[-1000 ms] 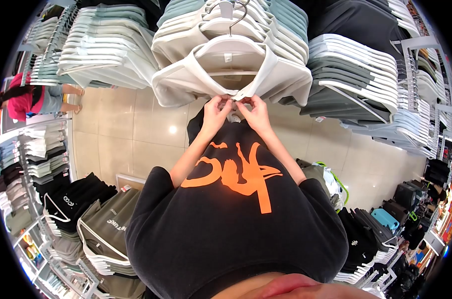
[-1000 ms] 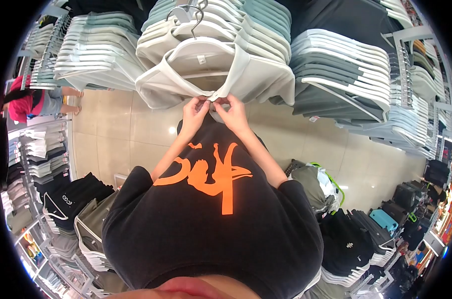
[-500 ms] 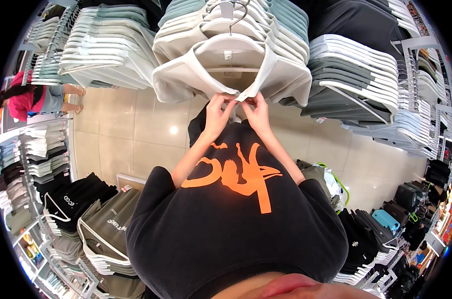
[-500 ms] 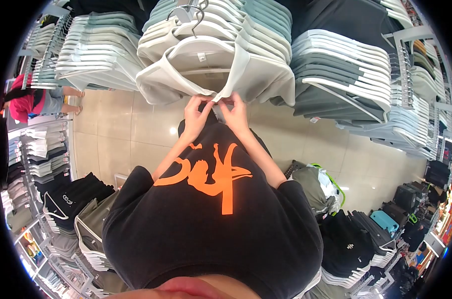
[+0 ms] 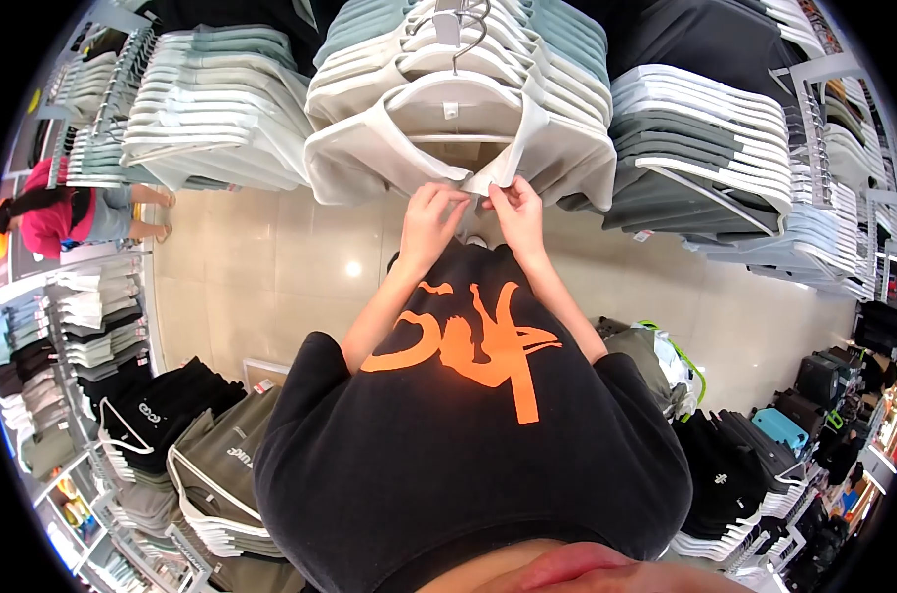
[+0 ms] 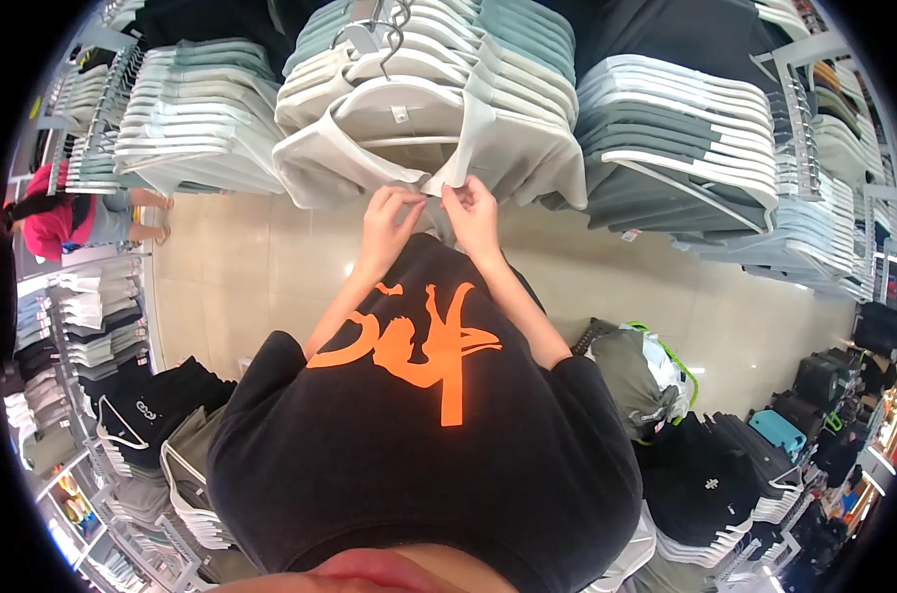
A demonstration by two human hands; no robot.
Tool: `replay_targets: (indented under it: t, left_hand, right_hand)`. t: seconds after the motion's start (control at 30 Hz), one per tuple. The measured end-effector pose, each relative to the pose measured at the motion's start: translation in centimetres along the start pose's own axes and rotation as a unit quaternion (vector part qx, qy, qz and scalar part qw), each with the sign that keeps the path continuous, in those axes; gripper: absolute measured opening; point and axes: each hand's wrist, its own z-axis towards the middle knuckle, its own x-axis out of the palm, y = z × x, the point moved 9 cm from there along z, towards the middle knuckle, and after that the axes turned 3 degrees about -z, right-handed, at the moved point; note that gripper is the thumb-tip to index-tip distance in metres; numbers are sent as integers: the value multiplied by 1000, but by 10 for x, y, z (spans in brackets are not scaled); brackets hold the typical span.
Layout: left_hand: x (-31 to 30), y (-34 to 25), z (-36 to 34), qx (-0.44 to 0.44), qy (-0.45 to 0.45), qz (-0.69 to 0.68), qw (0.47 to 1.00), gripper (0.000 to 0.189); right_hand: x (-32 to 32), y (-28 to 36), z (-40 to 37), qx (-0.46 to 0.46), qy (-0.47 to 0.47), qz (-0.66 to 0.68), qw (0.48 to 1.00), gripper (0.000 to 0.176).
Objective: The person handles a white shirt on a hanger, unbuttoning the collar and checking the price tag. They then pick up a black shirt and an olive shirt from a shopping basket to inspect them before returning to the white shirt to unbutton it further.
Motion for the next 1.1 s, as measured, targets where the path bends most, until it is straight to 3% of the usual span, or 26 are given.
replay_targets:
  t: [0.1, 0.2, 0.23, 0.37, 0.47, 0.67, 0.77, 0.97, 1.1]
  left_hand:
    - [-17, -25, 12, 88, 12, 63, 994, 16]
    - [-33, -51, 36, 206, -2, 180, 962, 17]
    - [-28, -45, 39, 214, 46, 212, 953, 20]
    - [-16, -39, 55, 225, 145, 319, 909, 31]
    - [-11, -32, 61, 247, 189, 398, 863, 23]
    - [3, -27, 61, 225, 308, 373, 846, 9]
    - [-6, -39, 66, 198, 289, 330, 877, 12]
    - [-14, -48, 67, 204, 264, 307, 891, 19]
    - [-15, -44, 67, 177, 300, 322, 880, 17]
  right_hand:
    - [-2, 6, 1, 6, -34, 47, 998, 7]
    - [-10, -13, -1, 73, -53, 97, 991, 7]
    - [-12, -19, -3, 90, -52, 125, 987, 8]
    - [-11, -25, 1, 120, -49, 183, 975, 13]
    - [-9, -23, 1, 122, -32, 189, 974, 15]
    - [-12, -20, 0, 128, -9, 148, 981, 17]
    - [-12, -12, 0, 121, -6, 115, 986, 16]
    - [-14, -12, 4, 100, 5, 83, 992, 14]
    - [-11, -12, 4, 102, 15, 83, 991, 14]
